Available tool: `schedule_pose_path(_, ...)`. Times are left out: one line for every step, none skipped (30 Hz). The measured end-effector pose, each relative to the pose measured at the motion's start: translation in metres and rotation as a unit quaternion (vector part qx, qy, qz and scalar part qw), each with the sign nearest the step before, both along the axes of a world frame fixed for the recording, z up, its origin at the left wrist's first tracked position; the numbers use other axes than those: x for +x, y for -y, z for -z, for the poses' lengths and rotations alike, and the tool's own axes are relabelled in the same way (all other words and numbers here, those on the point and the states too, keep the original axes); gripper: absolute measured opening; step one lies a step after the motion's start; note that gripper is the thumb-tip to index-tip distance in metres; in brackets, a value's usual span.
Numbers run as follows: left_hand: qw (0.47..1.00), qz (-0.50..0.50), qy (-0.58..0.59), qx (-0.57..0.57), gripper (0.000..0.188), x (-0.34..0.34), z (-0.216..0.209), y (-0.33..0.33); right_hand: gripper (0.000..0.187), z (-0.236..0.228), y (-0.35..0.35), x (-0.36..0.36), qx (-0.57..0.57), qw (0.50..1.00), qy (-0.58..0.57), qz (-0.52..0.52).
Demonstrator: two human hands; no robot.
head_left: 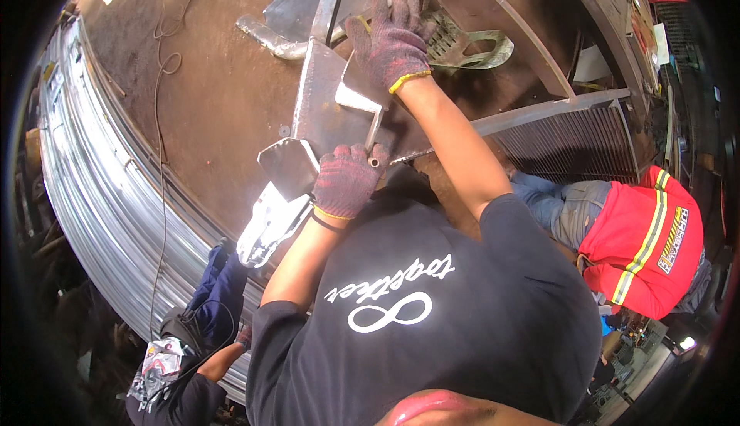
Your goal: The person uses a yellow sanding block to clean and smooth the surfaces of small metal frames. They repeatedly rub the block along the edges and corners of the frames, occasionally repositioning the pieces on a metal workbench.
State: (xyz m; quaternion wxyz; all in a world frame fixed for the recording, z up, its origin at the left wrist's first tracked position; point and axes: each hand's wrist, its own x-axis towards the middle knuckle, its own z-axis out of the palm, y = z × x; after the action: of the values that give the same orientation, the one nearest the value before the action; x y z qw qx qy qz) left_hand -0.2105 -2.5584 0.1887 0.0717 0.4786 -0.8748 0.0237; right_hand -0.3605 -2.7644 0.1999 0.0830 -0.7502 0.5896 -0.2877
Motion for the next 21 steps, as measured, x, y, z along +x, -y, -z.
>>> schedule_pose_path(1.0,-0.003,0.003,0.009,0.036,0.001,0.0,0.006,0.085,-0.004,-0.011,0.008,-0.009,0.998,-0.063,0.014)
schedule_pose_path(1.0,-0.003,0.005,0.008,0.036,0.003,0.0,0.006,0.087,-0.007,-0.026,0.017,-0.014,0.992,-0.124,0.027)
schedule_pose_path(1.0,-0.001,0.002,0.009,0.035,0.002,-0.001,0.001,0.088,-0.008,-0.037,0.019,0.002,0.993,-0.117,0.01)
schedule_pose_path(1.0,0.001,-0.001,0.01,0.035,0.001,-0.001,0.0,0.088,-0.008,-0.04,0.02,0.019,0.994,-0.11,-0.007)
schedule_pose_path(0.999,0.004,-0.013,-0.037,0.034,0.003,-0.001,0.004,0.088,-0.013,-0.025,0.017,0.024,0.993,-0.113,0.02)
schedule_pose_path(1.0,0.0,-0.016,-0.019,0.034,0.003,0.0,0.0,0.088,-0.019,-0.006,0.015,0.038,0.992,-0.114,0.044)
schedule_pose_path(1.0,0.001,-0.019,-0.007,0.034,0.003,0.001,0.003,0.088,-0.022,0.005,0.015,0.047,0.99,-0.115,0.072)
schedule_pose_path(1.0,0.002,-0.023,0.006,0.034,0.003,0.003,0.004,0.088,-0.014,-0.007,0.019,0.032,0.99,-0.125,0.048)
schedule_pose_path(1.0,0.002,-0.023,-0.003,0.034,0.005,0.004,0.005,0.087,-0.002,-0.021,0.027,0.009,0.991,-0.133,0.022)
schedule_pose_path(1.0,-0.001,-0.025,-0.014,0.034,0.005,0.005,0.002,0.087,0.001,-0.032,0.031,-0.016,0.99,-0.143,-0.006)
schedule_pose_path(0.999,-0.003,-0.029,-0.022,0.034,0.004,0.006,0.002,0.082,-0.007,-0.036,0.031,-0.011,0.992,-0.128,-0.015)
schedule_pose_path(0.999,-0.003,-0.032,-0.028,0.033,0.004,0.006,0.003,0.082,-0.018,-0.026,0.027,0.008,0.978,-0.21,-0.014)
schedule_pose_path(0.999,0.002,-0.032,-0.028,0.033,0.005,0.005,0.002,0.081,-0.03,-0.012,0.019,0.034,0.957,-0.287,-0.009)
schedule_pose_path(0.999,0.007,-0.032,-0.027,0.033,0.006,0.004,0.001,0.08,-0.017,-0.008,0.019,0.021,0.966,-0.258,0.006)
schedule_pose_path(0.996,0.027,-0.061,-0.055,0.028,0.008,0.003,0.007,0.079,-0.006,-0.003,0.019,0.008,0.973,-0.228,0.021)
schedule_pose_path(0.997,0.017,-0.057,-0.045,0.029,0.008,0.005,0.008,0.079,-0.007,0.0,0.025,-0.009,0.98,-0.196,0.032)
schedule_pose_path(0.998,0.007,-0.053,-0.035,0.03,0.007,0.01,0.003,0.079,-0.004,-0.024,0.031,-0.013,0.984,-0.18,0.004)
schedule_pose_path(0.999,-0.001,-0.052,-0.016,0.031,0.004,0.009,-0.004,0.08,-0.008,-0.042,0.034,-0.009,0.986,-0.166,-0.024)
schedule_pose_path(0.999,-0.009,-0.041,-0.027,0.03,0.003,0.01,-0.006,0.082,-0.009,-0.027,0.031,0.032,0.988,-0.152,0.006)
schedule_pose_path(0.998,-0.005,-0.048,-0.031,0.03,0.003,0.012,-0.002,0.079,-0.007,-0.026,0.03,0.023,0.987,-0.162,0.005)
schedule_pose_path(0.998,0.003,-0.054,-0.035,0.029,0.005,0.007,0.007,0.075,-0.003,-0.027,0.029,0.015,0.985,-0.169,0.007)
